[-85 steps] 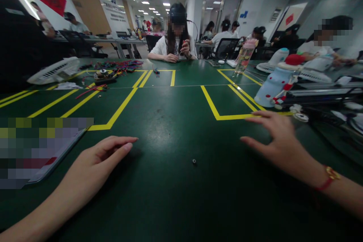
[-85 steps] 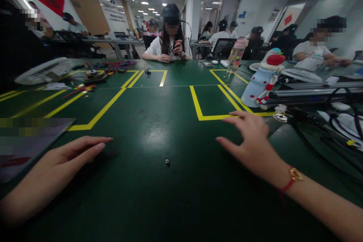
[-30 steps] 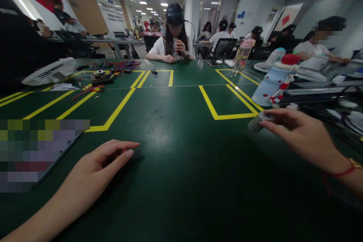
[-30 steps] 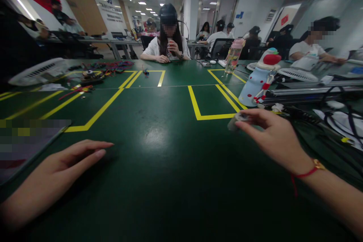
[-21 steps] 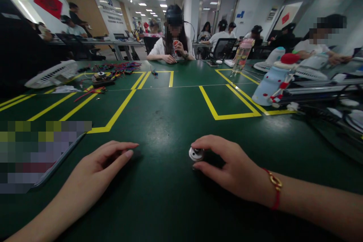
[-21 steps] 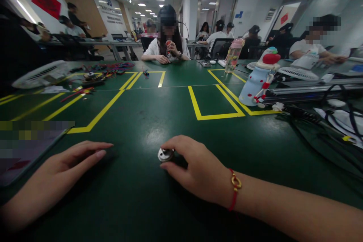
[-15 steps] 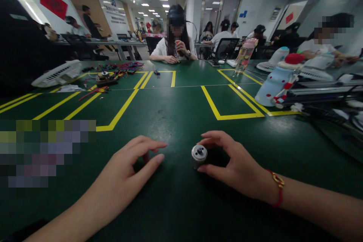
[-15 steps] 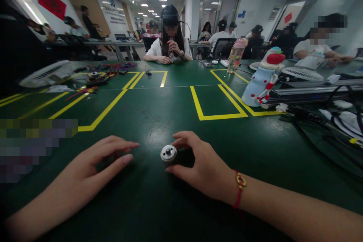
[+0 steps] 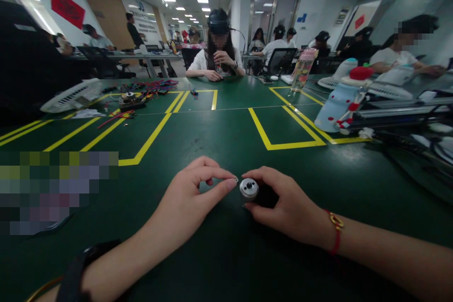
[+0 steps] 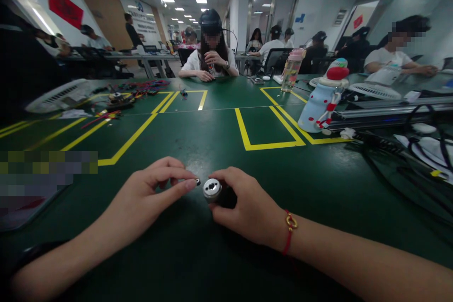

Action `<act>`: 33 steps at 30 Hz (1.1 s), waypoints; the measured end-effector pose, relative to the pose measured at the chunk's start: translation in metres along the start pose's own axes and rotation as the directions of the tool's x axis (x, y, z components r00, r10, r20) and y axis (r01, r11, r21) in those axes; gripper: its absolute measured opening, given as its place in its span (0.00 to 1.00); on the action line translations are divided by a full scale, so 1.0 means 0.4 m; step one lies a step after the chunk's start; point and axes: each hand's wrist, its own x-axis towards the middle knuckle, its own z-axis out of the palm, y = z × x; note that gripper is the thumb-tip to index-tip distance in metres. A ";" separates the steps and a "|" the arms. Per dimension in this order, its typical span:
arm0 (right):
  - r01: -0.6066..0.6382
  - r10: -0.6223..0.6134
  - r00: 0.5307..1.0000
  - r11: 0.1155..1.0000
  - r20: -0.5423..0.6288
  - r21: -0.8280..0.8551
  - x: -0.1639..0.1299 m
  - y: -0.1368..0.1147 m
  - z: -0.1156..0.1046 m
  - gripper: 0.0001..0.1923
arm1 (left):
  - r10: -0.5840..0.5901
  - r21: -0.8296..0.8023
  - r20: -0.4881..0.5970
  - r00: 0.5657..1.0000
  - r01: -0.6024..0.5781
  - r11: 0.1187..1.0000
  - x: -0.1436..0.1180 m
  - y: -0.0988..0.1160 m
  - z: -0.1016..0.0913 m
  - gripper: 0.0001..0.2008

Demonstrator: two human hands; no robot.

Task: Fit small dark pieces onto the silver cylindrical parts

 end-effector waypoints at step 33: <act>-0.048 0.013 0.998 0.824 -0.066 -0.564 -0.055 0.098 -0.149 0.25 | -0.472 0.094 -0.133 0.872 0.485 0.869 -0.084 -0.181 -0.149 0.24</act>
